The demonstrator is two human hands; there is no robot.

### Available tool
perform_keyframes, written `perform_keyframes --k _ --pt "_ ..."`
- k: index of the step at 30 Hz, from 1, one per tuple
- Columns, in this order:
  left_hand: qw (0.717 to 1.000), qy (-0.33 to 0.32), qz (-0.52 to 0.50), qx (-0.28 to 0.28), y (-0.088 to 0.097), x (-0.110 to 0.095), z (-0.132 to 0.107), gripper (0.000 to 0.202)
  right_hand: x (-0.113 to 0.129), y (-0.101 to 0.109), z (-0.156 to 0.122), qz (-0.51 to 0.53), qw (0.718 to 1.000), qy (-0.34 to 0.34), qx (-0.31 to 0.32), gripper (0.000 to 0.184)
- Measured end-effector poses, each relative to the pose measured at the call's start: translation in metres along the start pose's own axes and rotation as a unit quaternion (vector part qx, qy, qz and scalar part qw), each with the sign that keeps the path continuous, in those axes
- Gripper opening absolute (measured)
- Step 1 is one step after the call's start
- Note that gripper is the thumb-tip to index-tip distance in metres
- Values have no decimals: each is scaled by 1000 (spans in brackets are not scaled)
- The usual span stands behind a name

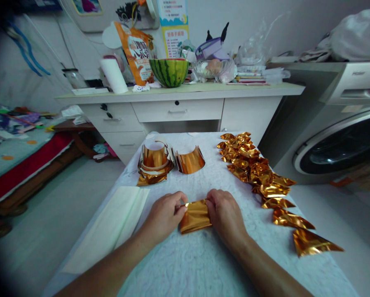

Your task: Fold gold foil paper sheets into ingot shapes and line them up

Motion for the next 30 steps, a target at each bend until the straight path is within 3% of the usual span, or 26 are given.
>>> perform_keyframes --k 3,6,11,16,20,24,30 --pt "999 -23 30 4 -3 -5 0 14 -2 -2 1 -17 1000 -14 -1 9" --pt "997 -56 55 10 -4 -11 -2 12 5 -4 2 -41 999 13 17 5" --pt "991 -101 75 -34 3 -21 -6 13 13 0 5 -93 995 46 8 12" --pt "980 -172 92 38 -15 -32 -11 17 20 -10 7 -58 991 105 60 27" --pt "980 -169 88 59 -16 -34 -12 15 22 -8 5 -42 991 105 76 24" --pt "983 -154 83 58 -11 -36 -17 3 27 -7 -2 -53 990 98 84 8" --pt "982 -136 81 101 -14 -30 -22 28 33 -8 -14 -101 986 107 82 19"
Point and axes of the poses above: each hand's wrist, its own z-axis towards the middle knuckle, its own y-axis out of the back of the hand, x = y × z, the point moved 10 cm from there along z, towards the middle knuckle, and after that the axes turned 8 degrees about y, right-handed, at the moved point
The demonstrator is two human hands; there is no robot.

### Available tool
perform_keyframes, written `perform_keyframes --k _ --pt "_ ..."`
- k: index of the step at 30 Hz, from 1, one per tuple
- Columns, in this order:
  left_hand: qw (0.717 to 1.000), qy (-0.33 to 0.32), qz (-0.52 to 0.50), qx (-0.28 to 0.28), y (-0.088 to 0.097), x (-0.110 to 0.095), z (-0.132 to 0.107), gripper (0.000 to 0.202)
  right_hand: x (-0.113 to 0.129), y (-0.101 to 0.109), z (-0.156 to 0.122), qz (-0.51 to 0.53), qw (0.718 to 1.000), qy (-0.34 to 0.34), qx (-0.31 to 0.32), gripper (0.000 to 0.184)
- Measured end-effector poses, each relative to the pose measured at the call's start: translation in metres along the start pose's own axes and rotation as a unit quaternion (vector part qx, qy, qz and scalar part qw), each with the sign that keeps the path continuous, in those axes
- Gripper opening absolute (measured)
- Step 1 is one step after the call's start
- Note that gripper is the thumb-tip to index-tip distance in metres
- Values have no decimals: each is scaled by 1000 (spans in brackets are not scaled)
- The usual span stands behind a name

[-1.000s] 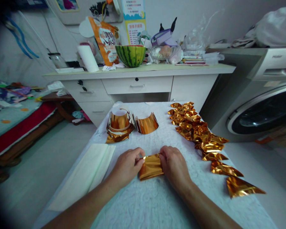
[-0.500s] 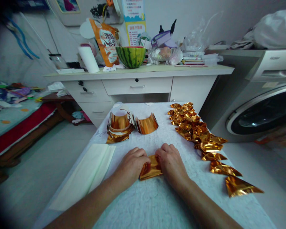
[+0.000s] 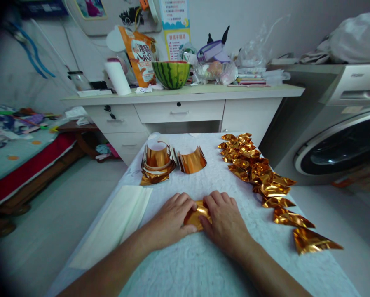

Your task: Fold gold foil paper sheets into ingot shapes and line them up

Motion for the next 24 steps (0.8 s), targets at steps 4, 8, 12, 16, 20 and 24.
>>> perform_keyframes --k 4,8,12,16,20,24 --pt "1000 3 -6 27 -2 3 -1 37 7 1 -4 -12 1000 9 1 30" --pt "999 2 -22 42 -3 4 -1 40 10 2 -5 -12 1000 3 -2 40" --pt "998 1 -34 48 -4 5 -1 42 10 0 -4 -3 1000 5 3 45" --pt "998 5 -36 50 -5 6 0 46 -3 -2 -6 12 1000 2 11 42" --pt "998 11 -44 53 -4 8 0 50 -29 -2 -11 8 1000 -8 18 52" --pt "997 15 -51 58 -3 8 0 47 -53 2 -15 -9 1000 -20 13 68"
Point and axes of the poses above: each hand's wrist, its own z-axis towards the middle knuckle, its own y-axis out of the back of the hand, x = y × z, the point moved 10 cm from there along z, towards the middle knuckle, and after that the axes turned 8 degrees about y, right-handed, at the moved point
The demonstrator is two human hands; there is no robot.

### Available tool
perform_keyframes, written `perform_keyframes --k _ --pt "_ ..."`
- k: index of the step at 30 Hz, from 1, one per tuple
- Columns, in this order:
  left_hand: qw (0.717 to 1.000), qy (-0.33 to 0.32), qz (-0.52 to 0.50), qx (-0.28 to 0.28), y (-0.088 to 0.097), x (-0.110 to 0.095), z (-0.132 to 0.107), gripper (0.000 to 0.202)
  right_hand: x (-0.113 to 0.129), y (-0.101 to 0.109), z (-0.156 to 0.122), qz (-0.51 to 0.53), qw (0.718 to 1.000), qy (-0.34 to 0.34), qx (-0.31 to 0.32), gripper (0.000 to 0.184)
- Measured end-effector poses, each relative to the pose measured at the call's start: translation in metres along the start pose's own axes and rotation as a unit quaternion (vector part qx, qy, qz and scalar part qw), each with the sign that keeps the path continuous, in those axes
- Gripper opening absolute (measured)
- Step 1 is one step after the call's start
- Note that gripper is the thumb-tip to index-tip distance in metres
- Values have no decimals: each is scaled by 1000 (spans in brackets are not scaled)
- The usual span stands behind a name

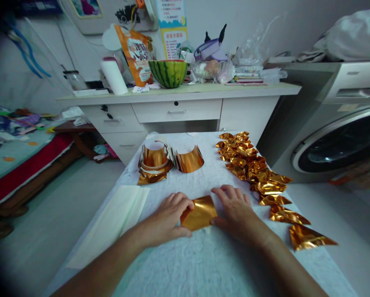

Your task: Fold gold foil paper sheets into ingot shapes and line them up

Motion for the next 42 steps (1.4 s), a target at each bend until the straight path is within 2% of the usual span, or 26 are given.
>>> perform_keyframes --k 8,11,15,17,19,22,25,35,42 --pt "1000 -6 -3 1 0 -1 -1 44 -7 8 1 46 998 9 41 70" --pt "1000 -10 -1 1 0 -1 -2 41 -5 15 1 81 996 22 29 67" --pt "1000 -17 3 -11 2 -3 -4 38 11 35 2 139 988 57 -18 41" --pt "1000 -19 5 -18 2 -4 -4 41 30 34 3 167 982 93 5 25" --pt "999 -20 8 -26 2 -5 -4 47 47 25 3 171 978 111 52 16" --pt "999 -15 17 -37 3 -7 -4 50 57 15 5 160 978 112 67 19" --pt "999 -15 23 -38 3 -9 -4 43 58 7 7 169 976 119 69 19" --pt "997 -60 -5 -40 -2 -16 -5 5 61 12 6 160 974 147 61 10" --pt "998 -50 -25 -36 2 -14 -3 12 54 17 6 199 971 127 45 16"
Point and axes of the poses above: each hand's wrist, its own z-axis towards the middle knuckle, its own y-axis out of the back of the hand, x = y × z, the point moved 10 cm from there along z, towards the middle knuckle, and after that the axes turned 8 degrees about y, right-handed, at the moved point
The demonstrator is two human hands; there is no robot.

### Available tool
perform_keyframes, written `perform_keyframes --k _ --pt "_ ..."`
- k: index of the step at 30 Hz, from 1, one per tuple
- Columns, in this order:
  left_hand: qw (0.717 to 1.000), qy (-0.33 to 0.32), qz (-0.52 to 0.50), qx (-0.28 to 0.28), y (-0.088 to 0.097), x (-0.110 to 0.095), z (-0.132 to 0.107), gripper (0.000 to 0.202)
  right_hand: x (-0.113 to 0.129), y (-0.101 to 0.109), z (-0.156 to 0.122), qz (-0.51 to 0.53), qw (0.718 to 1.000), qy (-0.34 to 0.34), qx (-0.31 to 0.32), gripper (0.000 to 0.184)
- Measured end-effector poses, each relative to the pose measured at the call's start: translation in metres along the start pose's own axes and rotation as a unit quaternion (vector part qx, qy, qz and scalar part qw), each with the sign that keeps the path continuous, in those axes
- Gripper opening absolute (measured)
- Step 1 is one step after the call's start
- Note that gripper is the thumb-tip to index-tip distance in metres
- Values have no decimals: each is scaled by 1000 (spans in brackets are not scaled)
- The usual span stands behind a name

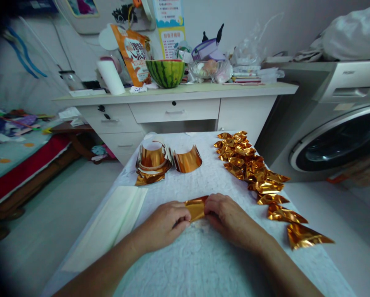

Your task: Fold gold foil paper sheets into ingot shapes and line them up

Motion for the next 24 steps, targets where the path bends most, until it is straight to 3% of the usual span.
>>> perform_keyframes --k 4,11,20,24 --pt "1000 16 -13 4 0 2 1 13 -3 2 -1 24 1000 -10 -3 19" --pt "998 61 -13 2 -1 11 2 13 -25 -4 -4 -29 997 -65 3 16" --pt "995 102 7 -1 2 16 -1 20 -36 -7 -3 -90 991 -103 -3 18" --pt "987 155 34 -25 4 30 0 16 -38 -7 -2 -120 985 -121 -4 19"
Point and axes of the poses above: each hand's wrist, its own z-axis towards the middle knuckle, its own y-axis out of the back of the hand, x = y × z, the point moved 10 cm from there along z, towards the middle knuckle, and after that the axes turned 8 degrees about y, right-handed, at the moved point
